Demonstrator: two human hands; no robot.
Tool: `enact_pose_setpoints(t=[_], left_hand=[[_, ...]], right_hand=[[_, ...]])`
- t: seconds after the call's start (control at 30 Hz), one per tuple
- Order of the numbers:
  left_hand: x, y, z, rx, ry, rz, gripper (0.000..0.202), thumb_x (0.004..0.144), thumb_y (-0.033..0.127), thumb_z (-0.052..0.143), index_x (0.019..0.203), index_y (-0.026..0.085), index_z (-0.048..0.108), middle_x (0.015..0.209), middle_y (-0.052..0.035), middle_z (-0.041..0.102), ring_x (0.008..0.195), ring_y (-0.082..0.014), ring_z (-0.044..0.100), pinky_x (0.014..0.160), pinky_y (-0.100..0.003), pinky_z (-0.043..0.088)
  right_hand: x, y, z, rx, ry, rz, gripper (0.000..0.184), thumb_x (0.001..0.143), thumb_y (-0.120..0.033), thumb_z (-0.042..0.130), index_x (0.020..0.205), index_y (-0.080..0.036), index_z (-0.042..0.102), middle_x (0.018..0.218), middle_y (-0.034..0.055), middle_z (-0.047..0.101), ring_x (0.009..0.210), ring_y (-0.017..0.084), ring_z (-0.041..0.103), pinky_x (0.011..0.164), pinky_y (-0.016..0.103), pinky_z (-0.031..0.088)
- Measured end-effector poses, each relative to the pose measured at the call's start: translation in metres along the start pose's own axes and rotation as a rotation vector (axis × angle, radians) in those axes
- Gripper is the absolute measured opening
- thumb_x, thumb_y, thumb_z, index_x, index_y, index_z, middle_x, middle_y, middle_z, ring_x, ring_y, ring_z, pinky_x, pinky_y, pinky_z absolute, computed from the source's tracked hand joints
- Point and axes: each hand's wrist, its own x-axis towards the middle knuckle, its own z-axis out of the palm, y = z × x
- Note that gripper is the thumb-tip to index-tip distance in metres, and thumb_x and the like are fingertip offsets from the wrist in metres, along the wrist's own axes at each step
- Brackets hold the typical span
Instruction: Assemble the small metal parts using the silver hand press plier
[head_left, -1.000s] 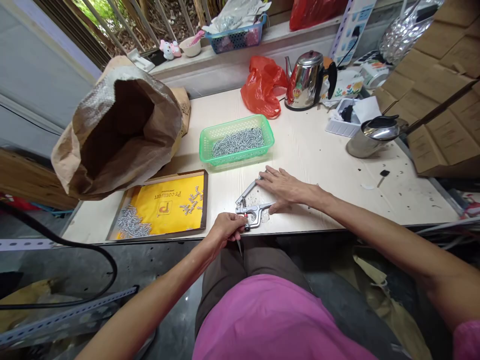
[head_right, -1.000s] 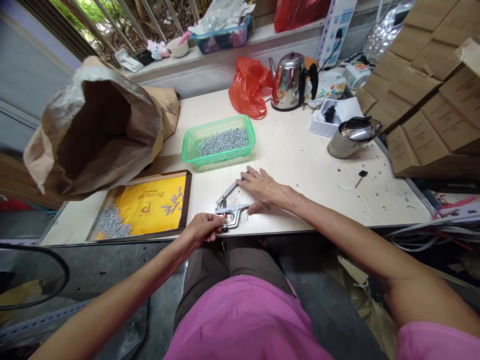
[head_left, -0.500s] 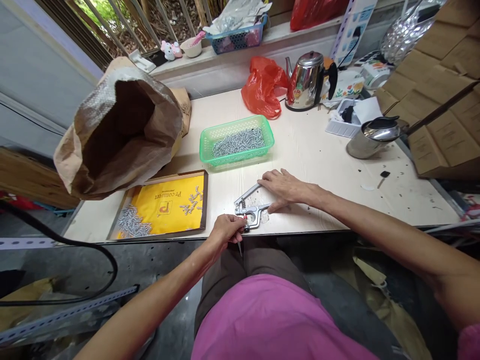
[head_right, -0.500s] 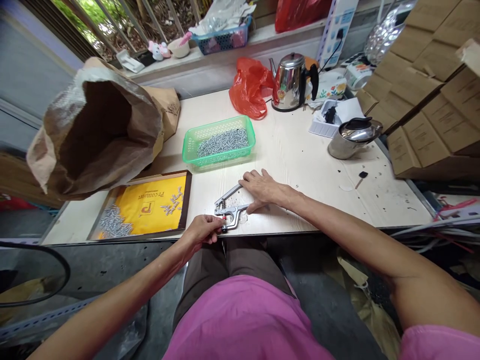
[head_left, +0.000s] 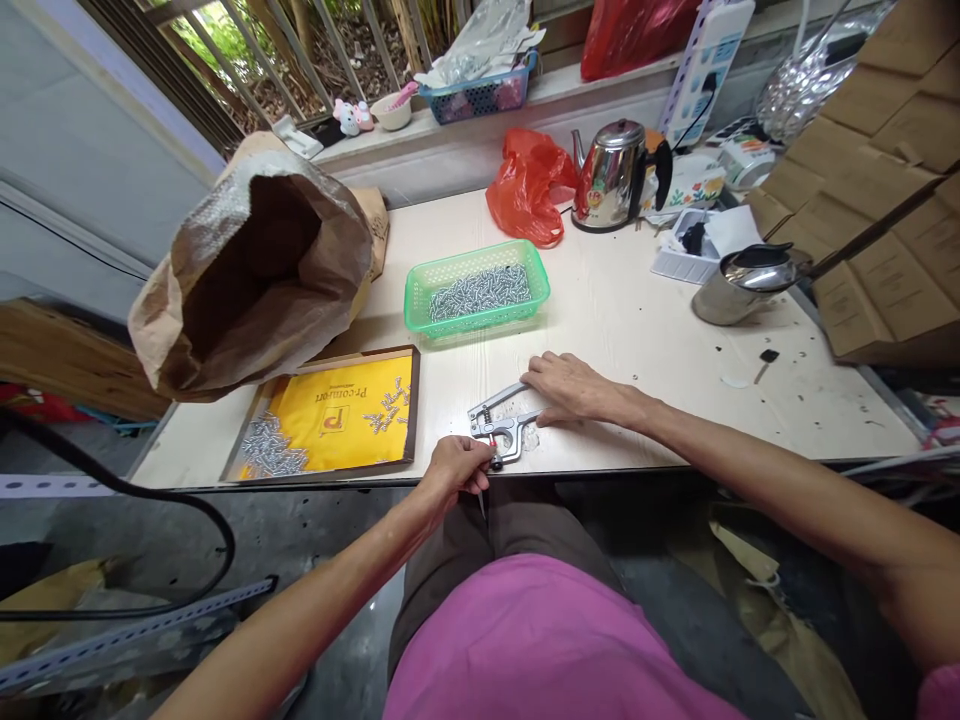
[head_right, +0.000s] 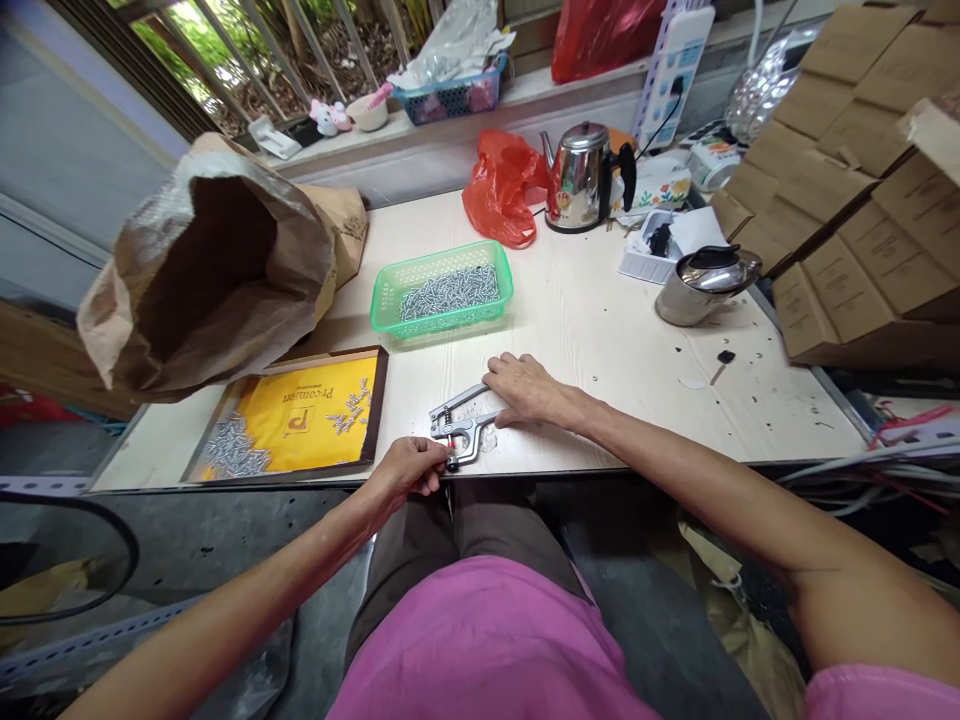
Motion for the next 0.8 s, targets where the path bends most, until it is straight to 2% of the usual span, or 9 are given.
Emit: enact_pose_setpoints(t=[0.03, 0.1, 0.2, 0.3, 0.43, 0.57, 0.63, 0.8], left_hand=[[-0.003, 0.0, -0.001, 0.087, 0.041, 0.062, 0.029, 0.083, 0.034, 0.057, 0.06, 0.017, 0.052, 0.041, 0.0025, 0.05, 0.038, -0.0103, 0.047, 0.046, -0.022, 0.035], [-0.01, 0.001, -0.003, 0.283, 0.184, 0.277, 0.03, 0.085, 0.038, 0.055, 0.065, 0.017, 0.056, 0.052, -0.0001, 0.056, 0.049, -0.0128, 0.053, 0.053, -0.024, 0.037], [-0.015, 0.009, -0.004, 0.499, 0.375, 0.635, 0.027, 0.09, 0.039, 0.05, 0.082, 0.017, 0.063, 0.082, -0.0052, 0.064, 0.074, -0.0165, 0.059, 0.067, -0.026, 0.042], [-0.006, 0.023, 0.004, 0.728, 0.379, 0.824, 0.025, 0.089, 0.037, 0.056, 0.105, 0.017, 0.061, 0.103, -0.0084, 0.062, 0.097, -0.0219, 0.057, 0.079, -0.03, 0.045], [0.021, 0.038, 0.017, 0.996, 0.295, 0.863, 0.054, 0.079, 0.041, 0.068, 0.123, 0.015, 0.051, 0.118, -0.0118, 0.058, 0.108, -0.0274, 0.051, 0.087, -0.037, 0.045], [0.039, 0.042, 0.019, 1.064, 0.279, 0.873, 0.075, 0.075, 0.047, 0.071, 0.133, 0.009, 0.043, 0.119, -0.0146, 0.055, 0.106, -0.0292, 0.049, 0.087, -0.039, 0.044], [0.043, 0.043, 0.016, 1.056, 0.264, 0.886, 0.07, 0.074, 0.048, 0.071, 0.129, 0.011, 0.048, 0.115, -0.0132, 0.056, 0.104, -0.0285, 0.05, 0.085, -0.038, 0.044], [0.047, 0.042, 0.013, 0.953, 0.245, 0.904, 0.04, 0.078, 0.043, 0.069, 0.108, 0.017, 0.062, 0.102, -0.0071, 0.058, 0.097, -0.0238, 0.051, 0.08, -0.034, 0.044]], right_hand=[[-0.001, -0.001, 0.0, 0.004, 0.011, 0.002, 0.047, 0.072, -0.046, 0.073, 0.106, -0.016, 0.06, 0.107, 0.0102, 0.056, 0.097, 0.025, 0.05, 0.076, 0.035, 0.037], [-0.002, -0.002, 0.001, 0.012, 0.034, 0.007, 0.044, 0.073, -0.045, 0.073, 0.104, -0.016, 0.061, 0.104, 0.0093, 0.057, 0.096, 0.024, 0.05, 0.076, 0.035, 0.036], [-0.003, -0.003, 0.001, 0.013, 0.047, 0.006, 0.045, 0.073, -0.045, 0.074, 0.105, -0.016, 0.061, 0.103, 0.009, 0.057, 0.097, 0.025, 0.051, 0.078, 0.035, 0.036], [-0.005, -0.005, 0.0, 0.005, 0.034, 0.013, 0.045, 0.074, -0.046, 0.073, 0.105, -0.016, 0.06, 0.105, 0.0098, 0.057, 0.098, 0.025, 0.051, 0.078, 0.035, 0.038], [-0.008, -0.008, 0.0, 0.014, 0.004, 0.039, 0.052, 0.073, -0.046, 0.073, 0.111, -0.013, 0.059, 0.109, 0.0128, 0.054, 0.099, 0.026, 0.049, 0.077, 0.035, 0.041], [-0.01, -0.007, -0.004, 0.048, -0.066, 0.006, 0.063, 0.069, -0.045, 0.077, 0.118, -0.011, 0.056, 0.113, 0.0148, 0.053, 0.1, 0.027, 0.049, 0.078, 0.034, 0.043], [-0.01, -0.008, -0.008, 0.054, -0.089, 0.011, 0.058, 0.072, -0.041, 0.075, 0.117, -0.011, 0.057, 0.112, 0.0145, 0.054, 0.1, 0.026, 0.049, 0.078, 0.033, 0.043], [-0.007, -0.016, -0.012, 0.038, -0.087, 0.066, 0.028, 0.084, -0.028, 0.064, 0.106, -0.012, 0.063, 0.101, 0.0119, 0.06, 0.096, 0.023, 0.054, 0.079, 0.03, 0.04]])
